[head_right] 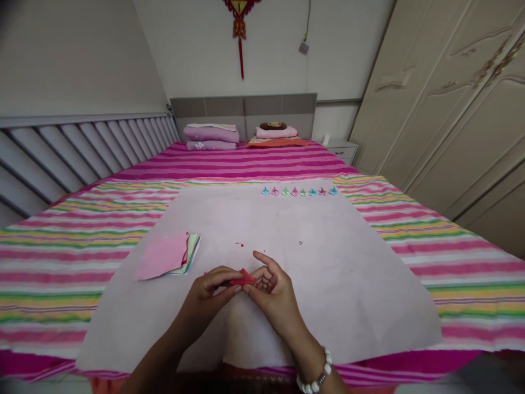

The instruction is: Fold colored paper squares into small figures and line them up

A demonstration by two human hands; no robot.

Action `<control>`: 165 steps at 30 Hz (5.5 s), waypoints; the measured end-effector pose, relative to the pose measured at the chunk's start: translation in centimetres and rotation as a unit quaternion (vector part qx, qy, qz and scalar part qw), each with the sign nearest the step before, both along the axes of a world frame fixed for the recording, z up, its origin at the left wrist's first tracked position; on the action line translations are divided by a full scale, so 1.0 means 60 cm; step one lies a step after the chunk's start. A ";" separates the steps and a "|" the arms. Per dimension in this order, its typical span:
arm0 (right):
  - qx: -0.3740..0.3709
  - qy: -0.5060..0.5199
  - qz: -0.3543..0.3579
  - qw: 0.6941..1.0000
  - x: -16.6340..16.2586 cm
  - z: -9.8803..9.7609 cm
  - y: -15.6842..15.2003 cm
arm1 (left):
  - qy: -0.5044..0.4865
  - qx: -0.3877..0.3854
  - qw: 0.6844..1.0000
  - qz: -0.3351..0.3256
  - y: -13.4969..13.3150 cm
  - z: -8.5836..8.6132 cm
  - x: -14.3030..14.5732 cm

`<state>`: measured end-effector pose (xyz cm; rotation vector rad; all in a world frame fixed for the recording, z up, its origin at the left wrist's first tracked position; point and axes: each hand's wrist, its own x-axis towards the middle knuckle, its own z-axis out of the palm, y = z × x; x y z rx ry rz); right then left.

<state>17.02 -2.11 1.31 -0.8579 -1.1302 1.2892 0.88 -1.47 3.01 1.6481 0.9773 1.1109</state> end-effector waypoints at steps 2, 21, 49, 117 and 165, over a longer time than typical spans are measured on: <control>0.001 -0.012 -0.008 1.000 0.001 0.003 -0.001 | 0.027 0.018 0.999 0.005 -0.001 0.003 0.000; 0.070 -0.142 -0.061 0.985 0.004 0.020 -0.010 | 0.084 0.019 0.995 0.050 -0.007 0.008 -0.002; 0.116 -0.206 -0.046 0.971 0.003 0.020 0.001 | 0.190 0.142 0.970 0.060 -0.005 0.002 -0.009; 0.070 -0.210 -0.075 0.972 0.011 -0.111 0.101 | 0.006 -0.056 0.994 0.089 0.111 -0.136 0.009; 0.080 -0.232 -0.066 0.967 0.012 -0.137 0.107 | 0.262 0.096 0.954 0.105 0.116 -0.158 0.032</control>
